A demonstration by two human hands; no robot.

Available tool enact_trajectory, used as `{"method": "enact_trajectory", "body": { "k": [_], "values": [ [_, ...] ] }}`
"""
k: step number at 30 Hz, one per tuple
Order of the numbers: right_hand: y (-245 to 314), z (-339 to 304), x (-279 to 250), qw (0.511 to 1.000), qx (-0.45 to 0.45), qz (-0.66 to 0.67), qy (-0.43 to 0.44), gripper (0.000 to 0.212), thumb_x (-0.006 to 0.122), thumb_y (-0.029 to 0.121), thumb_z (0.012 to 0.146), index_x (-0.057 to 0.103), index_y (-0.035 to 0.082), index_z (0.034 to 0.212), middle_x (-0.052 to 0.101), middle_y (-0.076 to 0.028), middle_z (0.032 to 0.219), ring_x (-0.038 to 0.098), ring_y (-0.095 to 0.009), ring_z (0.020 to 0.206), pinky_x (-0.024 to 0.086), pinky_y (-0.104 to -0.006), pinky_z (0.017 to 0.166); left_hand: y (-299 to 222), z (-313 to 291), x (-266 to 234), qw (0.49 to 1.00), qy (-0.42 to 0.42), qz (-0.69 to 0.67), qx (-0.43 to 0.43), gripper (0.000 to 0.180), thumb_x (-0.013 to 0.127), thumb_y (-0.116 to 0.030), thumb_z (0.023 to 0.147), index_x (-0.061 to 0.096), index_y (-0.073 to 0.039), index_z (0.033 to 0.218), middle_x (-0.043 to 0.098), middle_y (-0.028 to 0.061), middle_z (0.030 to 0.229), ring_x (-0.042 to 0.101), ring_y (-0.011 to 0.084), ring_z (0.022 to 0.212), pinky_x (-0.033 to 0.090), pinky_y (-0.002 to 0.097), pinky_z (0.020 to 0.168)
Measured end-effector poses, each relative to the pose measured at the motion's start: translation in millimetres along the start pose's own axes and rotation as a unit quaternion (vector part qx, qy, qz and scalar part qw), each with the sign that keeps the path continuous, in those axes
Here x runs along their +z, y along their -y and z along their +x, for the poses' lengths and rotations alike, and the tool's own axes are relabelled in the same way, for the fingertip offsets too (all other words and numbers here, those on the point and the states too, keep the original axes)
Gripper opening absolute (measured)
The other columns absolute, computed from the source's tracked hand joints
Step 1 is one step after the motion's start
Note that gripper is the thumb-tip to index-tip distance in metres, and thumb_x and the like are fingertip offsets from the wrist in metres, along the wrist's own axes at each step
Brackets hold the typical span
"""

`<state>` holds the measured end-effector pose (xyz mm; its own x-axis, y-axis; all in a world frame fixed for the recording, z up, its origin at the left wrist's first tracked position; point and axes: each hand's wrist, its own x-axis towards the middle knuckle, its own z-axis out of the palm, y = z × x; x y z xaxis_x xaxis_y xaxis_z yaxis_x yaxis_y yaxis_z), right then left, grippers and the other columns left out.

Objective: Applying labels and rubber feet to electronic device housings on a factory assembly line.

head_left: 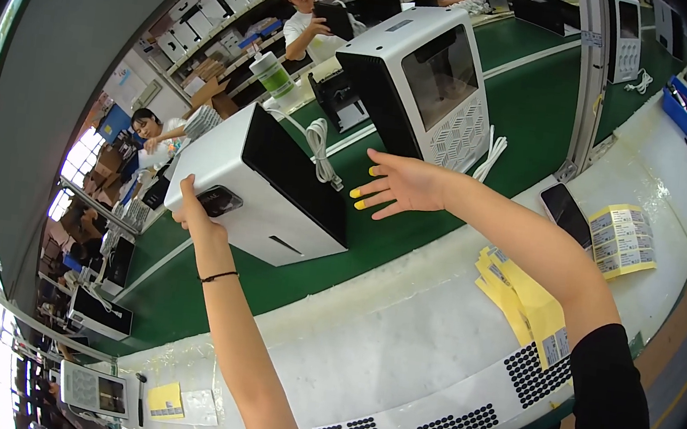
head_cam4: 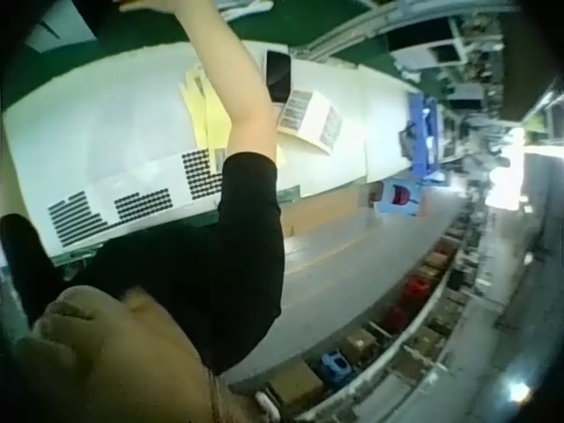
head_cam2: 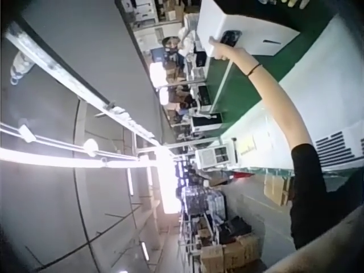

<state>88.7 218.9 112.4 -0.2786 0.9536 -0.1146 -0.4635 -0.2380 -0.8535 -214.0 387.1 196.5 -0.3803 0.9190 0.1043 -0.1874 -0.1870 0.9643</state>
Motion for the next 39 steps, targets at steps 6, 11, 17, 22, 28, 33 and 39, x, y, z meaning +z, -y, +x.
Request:
{"method": "enact_trajectory", "body": {
  "k": [6, 11, 17, 22, 28, 33, 39],
  "values": [
    [-6.7, 4.0, -8.7, 0.994, 0.012, 0.097, -0.045, 0.098, 0.045, 0.056, 0.093, -0.01, -0.01, 0.142, 0.029, -0.031, 0.144, 0.043, -0.041, 0.126, 0.039, -0.0457, 0.105, 2.4, -44.3, -14.4, 0.983, 0.159, -0.075, 0.059, 0.074, 0.068, -0.043, 0.074, 0.034, -0.014, 0.132, 0.052, 0.0082, 0.123, 0.052, 0.0262, 0.112, 0.04, 0.0505, 0.092],
    [-20.9, -5.9, 7.0, 0.983, 0.027, 0.139, -0.113, 0.078, 0.048, 0.056, 0.091, 0.038, -0.013, 0.126, 0.045, -0.03, 0.127, 0.049, -0.043, 0.119, 0.041, -0.0492, 0.103, 4.5, -81.1, -27.6, 0.937, 0.291, -0.125, 0.143, 0.07, 0.058, -0.031, 0.082, 0.026, -0.015, 0.142, 0.037, 0.0099, 0.139, 0.04, 0.0263, 0.128, 0.038, 0.0424, 0.102],
    [-40.2, -49.1, 37.5, 0.984, 0.104, 0.106, -0.102, 0.076, 0.032, 0.064, 0.093, 0.046, 0.0, 0.133, 0.053, -0.015, 0.131, 0.054, -0.029, 0.118, 0.045, -0.0465, 0.098, 30.8, -135.3, -52.0, 0.868, 0.398, -0.291, 0.059, 0.066, 0.051, -0.031, 0.086, 0.024, -0.013, 0.144, 0.042, 0.0105, 0.136, 0.046, 0.0246, 0.123, 0.04, 0.0378, 0.101],
    [-90.7, -66.5, 47.0, 0.991, 0.067, 0.052, -0.107, 0.071, 0.026, 0.064, 0.094, 0.035, 0.013, 0.144, 0.043, -0.005, 0.143, 0.044, -0.019, 0.129, 0.036, -0.0342, 0.106, 19.2, -191.4, -72.2, 0.767, 0.474, -0.375, -0.216, 0.055, 0.047, -0.043, 0.095, 0.042, -0.007, 0.136, 0.053, 0.0096, 0.13, 0.056, 0.0213, 0.11, 0.044, 0.0329, 0.096],
    [-126.9, -72.1, 43.6, 0.986, -0.037, 0.089, -0.139, 0.066, 0.034, 0.057, 0.097, 0.038, 0.008, 0.141, 0.048, -0.008, 0.137, 0.049, -0.019, 0.122, 0.039, -0.0333, 0.102, 31.9, -222.2, -107.5, 0.863, 0.31, -0.314, -0.247, 0.038, 0.055, -0.019, 0.08, 0.059, 0.002, 0.112, 0.066, 0.0126, 0.102, 0.065, 0.0259, 0.092, 0.055, 0.033, 0.08],
    [-97.7, -52.5, 62.6, 0.962, -0.172, -0.117, -0.178, 0.07, 0.038, 0.058, 0.095, 0.039, 0.002, 0.137, 0.049, -0.011, 0.129, 0.045, -0.018, 0.119, 0.033, -0.0289, 0.102, 14.0, -217.1, -143.2, 0.909, 0.331, -0.209, -0.144, 0.055, 0.052, -0.018, 0.086, 0.04, 0.001, 0.135, 0.054, 0.0199, 0.124, 0.06, 0.0297, 0.106, 0.052, 0.0384, 0.091],
    [-56.3, -32.5, 101.4, 0.928, -0.314, -0.143, -0.144, 0.054, 0.033, 0.049, 0.1, 0.047, 0.005, 0.128, 0.05, -0.003, 0.107, 0.044, -0.009, 0.099, 0.035, -0.0226, 0.094, -11.6, -289.5, -149.6, 0.935, 0.272, -0.225, -0.035, 0.055, 0.05, -0.033, 0.091, 0.046, 0.002, 0.133, 0.057, 0.0154, 0.123, 0.056, 0.0257, 0.112, 0.046, 0.0366, 0.095]
  ]
}}
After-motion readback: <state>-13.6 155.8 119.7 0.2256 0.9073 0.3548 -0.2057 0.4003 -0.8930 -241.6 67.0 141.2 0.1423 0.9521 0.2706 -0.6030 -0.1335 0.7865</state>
